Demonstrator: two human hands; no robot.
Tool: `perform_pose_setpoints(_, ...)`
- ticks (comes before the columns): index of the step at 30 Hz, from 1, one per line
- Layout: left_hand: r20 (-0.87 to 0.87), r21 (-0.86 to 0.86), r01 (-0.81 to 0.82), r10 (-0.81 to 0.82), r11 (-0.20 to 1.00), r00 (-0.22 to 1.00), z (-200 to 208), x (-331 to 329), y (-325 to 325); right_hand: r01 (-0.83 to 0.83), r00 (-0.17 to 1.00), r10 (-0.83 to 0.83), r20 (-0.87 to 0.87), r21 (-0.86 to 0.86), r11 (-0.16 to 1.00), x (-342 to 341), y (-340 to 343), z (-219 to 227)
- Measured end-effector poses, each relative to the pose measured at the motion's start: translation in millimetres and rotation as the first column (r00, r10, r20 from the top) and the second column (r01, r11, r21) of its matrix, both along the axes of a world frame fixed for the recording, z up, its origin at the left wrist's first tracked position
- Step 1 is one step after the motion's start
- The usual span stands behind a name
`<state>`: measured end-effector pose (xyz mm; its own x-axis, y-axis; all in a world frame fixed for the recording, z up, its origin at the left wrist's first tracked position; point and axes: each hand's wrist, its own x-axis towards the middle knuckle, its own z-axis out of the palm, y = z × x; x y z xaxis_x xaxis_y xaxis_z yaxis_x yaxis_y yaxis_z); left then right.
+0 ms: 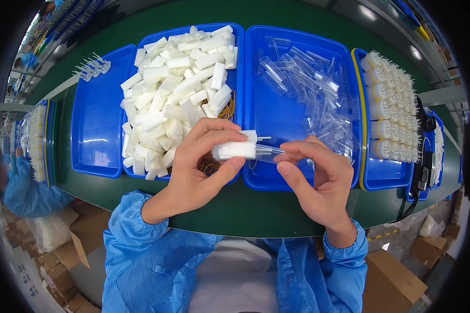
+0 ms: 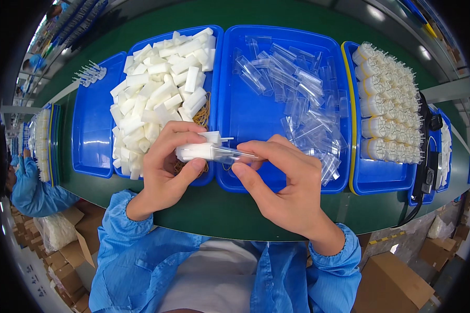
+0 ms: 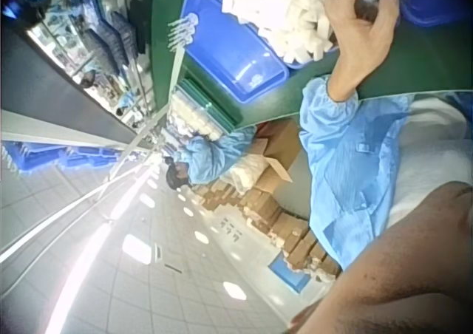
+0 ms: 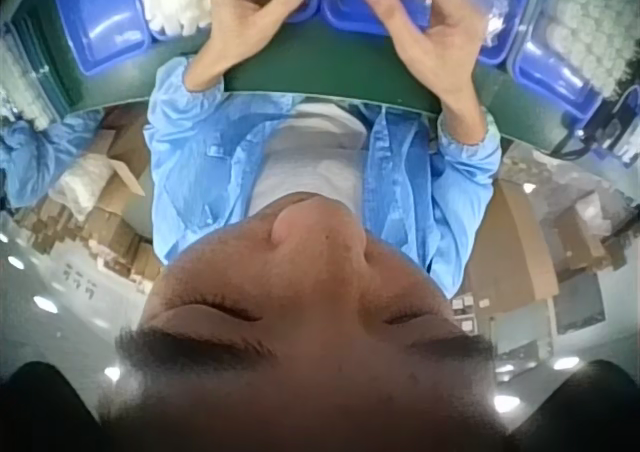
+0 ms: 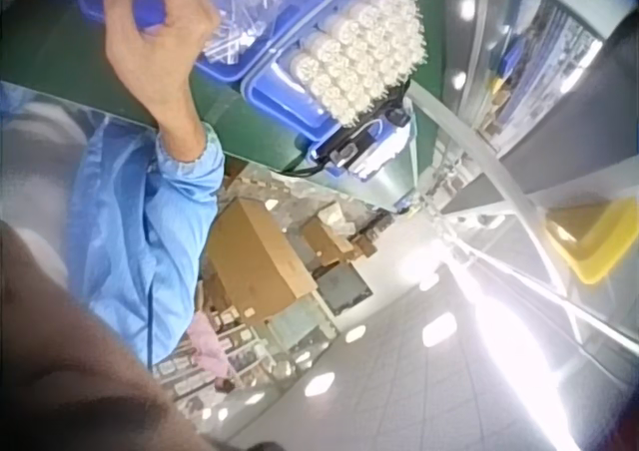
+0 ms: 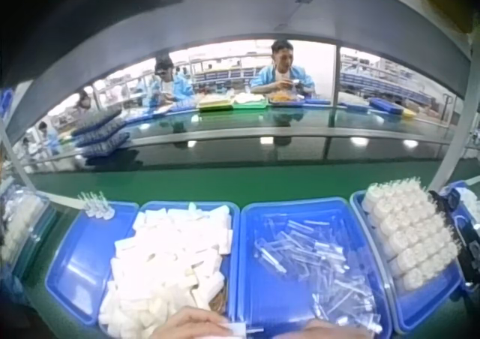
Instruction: The person assembles modular components by fitting white foam cylinders and clear plastic tubes onto the prongs of a plastic base and securing the completed bundle with a rubber band.
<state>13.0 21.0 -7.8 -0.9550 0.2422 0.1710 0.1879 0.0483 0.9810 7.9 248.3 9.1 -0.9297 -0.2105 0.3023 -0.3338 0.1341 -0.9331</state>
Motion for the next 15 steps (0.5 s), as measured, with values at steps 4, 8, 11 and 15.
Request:
perform_pose_setpoints(4, 0.004, -0.015, -0.025, 0.025, 1.000, 1.000, -1.8, 0.9, 1.7, 0.004, 1.000, -0.004, -0.014, 0.004, 1.000, -0.1, 0.2, -2.2)
perform_pose_setpoints(8, -0.082, -0.060, -0.049, 0.044, 0.997, 0.996, -2.8, 2.0, 1.6, 0.022, 0.998, -0.021, -0.051, 0.022, 1.000, -1.3, -0.4, -3.9)
perform_pose_setpoints(11, -0.088, -0.059, -0.055, 0.050, 0.997, 0.995, -1.5, 0.3, 3.2, 0.031, 0.998, -0.031, -0.056, -0.003, 1.000, -0.6, -1.0, -2.5)
perform_pose_setpoints(15, -0.104, -0.087, -0.045, 0.036, 0.995, 0.994, -1.7, -0.9, 1.6, 0.014, 0.996, -0.013, -0.088, 0.010, 1.000, 0.4, -0.4, -1.5)
